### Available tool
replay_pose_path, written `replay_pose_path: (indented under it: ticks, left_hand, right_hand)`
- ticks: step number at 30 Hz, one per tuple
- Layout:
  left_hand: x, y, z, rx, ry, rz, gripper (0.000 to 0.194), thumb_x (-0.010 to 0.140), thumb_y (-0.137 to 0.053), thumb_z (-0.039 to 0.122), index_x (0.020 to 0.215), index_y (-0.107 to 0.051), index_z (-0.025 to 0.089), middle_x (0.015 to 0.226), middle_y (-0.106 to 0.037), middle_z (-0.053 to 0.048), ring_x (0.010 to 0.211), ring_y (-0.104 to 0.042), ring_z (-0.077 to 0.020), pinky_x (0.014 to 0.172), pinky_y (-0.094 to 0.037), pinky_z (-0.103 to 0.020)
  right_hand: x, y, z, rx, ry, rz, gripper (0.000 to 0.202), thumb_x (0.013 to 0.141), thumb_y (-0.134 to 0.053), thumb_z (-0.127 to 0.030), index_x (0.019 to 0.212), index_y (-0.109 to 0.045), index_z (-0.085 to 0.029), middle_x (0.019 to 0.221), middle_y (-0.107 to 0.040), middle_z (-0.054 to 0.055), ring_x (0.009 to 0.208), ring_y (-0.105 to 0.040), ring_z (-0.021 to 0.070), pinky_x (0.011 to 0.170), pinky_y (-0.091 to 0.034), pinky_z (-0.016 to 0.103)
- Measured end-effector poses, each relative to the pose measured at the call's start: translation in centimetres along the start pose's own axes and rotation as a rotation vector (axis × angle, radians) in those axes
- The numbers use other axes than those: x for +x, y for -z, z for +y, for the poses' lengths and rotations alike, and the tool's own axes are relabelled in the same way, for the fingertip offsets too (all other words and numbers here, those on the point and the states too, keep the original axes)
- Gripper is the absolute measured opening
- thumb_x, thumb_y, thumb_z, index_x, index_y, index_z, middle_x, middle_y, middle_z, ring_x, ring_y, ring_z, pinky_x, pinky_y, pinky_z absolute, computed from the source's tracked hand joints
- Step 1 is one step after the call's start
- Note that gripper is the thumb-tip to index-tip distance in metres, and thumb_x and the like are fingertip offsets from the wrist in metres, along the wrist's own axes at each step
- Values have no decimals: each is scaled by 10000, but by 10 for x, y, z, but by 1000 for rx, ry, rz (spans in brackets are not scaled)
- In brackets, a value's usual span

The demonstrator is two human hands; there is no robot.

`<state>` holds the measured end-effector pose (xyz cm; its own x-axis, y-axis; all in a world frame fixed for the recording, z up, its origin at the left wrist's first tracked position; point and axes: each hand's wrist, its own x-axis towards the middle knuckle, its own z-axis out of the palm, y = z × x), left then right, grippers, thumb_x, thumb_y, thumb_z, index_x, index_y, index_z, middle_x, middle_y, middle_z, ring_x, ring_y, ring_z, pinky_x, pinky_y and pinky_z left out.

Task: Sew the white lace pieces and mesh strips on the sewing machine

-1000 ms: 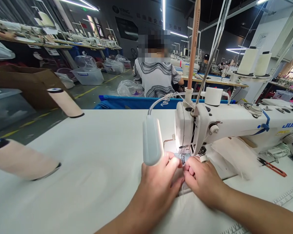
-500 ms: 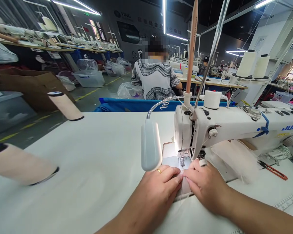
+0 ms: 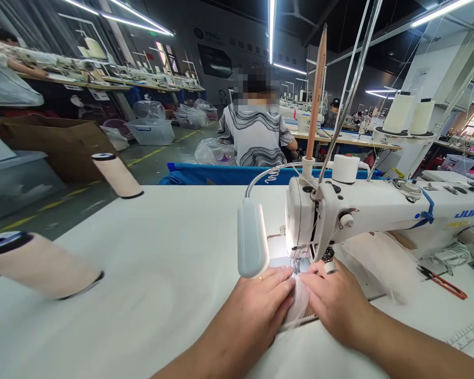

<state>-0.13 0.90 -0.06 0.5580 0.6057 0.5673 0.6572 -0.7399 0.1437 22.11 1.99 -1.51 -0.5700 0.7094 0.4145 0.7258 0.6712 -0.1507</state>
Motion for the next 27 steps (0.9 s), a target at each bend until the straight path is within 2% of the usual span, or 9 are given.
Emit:
replay_pose_path:
  ticks: [3, 7, 14, 17, 20, 22, 24, 25, 27]
  left_hand:
    - [3, -1, 0, -17, -15, 34, 406, 1066, -358, 121, 972, -749, 176, 968, -833, -84, 860, -792, -261, 612, -538, -372]
    - [5, 0, 1, -14, -18, 54, 411, 1069, -350, 127, 935, -734, 190, 992, -840, -78, 836, -786, -257, 588, -503, -370]
    - [5, -2, -2, -28, -6, 62, 405, 1072, -350, 147, 914, -720, 194, 1017, -838, -83, 854, -774, -254, 631, -482, -378]
    - [2, -1, -3, -43, 26, 8, 373, 1061, -372, 173, 924, -717, 206, 1021, -826, -75, 877, -759, -256, 711, -492, -397]
    - [-6, 4, -2, -46, 90, -68, 243, 1049, -504, 339, 999, -719, 237, 1113, -796, -76, 932, -724, -281, 742, -479, -403]
    - [-12, 6, 1, -56, 111, -99, 241, 945, -668, 479, 1031, -702, 256, 1189, -757, -85, 967, -688, -309, 750, -480, -402]
    - [-18, 5, 5, -78, 117, -108, 180, 867, -707, 392, 977, -663, 257, 1184, -726, -81, 963, -656, -306, 784, -489, -408]
    - [-20, 2, 5, -95, 124, -102, 74, 864, -646, 285, 928, -630, 252, 1134, -717, -70, 939, -646, -287, 798, -490, -404]
    - [-20, -5, 5, -129, 157, -54, 144, 836, -479, 106, 817, -526, 240, 936, -678, -37, 811, -614, -231, 740, -473, -358]
  right_hand:
    - [1, 0, 0, -28, 6, 20, 184, 910, -577, -59, 908, -656, -225, 923, -654, 63, 804, -487, 244, 685, -364, 334]
    - [2, 0, 0, -33, 20, 52, 171, 916, -578, -60, 878, -618, -222, 922, -652, 51, 788, -477, 231, 676, -350, 323]
    - [3, -1, 1, -36, 29, 66, 154, 920, -570, -75, 903, -633, -214, 935, -667, 62, 792, -479, 238, 684, -363, 338]
    - [2, 0, 1, -20, 21, 49, 158, 920, -560, -79, 924, -651, -208, 947, -672, 72, 817, -502, 248, 696, -383, 348]
    - [-1, 1, 1, 28, 40, 49, 199, 926, -545, -81, 1017, -670, -206, 962, -679, 71, 822, -517, 244, 702, -400, 346]
    - [-2, 2, 0, 69, 85, 58, 207, 932, -529, -70, 1007, -662, -208, 973, -683, 65, 816, -531, 231, 718, -416, 341]
    - [-2, 3, 0, 103, 141, 79, 187, 948, -513, -69, 912, -630, -210, 974, -687, 64, 814, -548, 218, 736, -431, 338]
    - [-1, 2, 0, 122, 164, 95, 195, 960, -503, -74, 867, -606, -211, 955, -687, 61, 808, -554, 215, 741, -437, 338]
    - [1, 2, 0, 180, 177, 130, 214, 991, -481, -97, 843, -580, -216, 901, -685, 52, 783, -561, 209, 733, -444, 338]
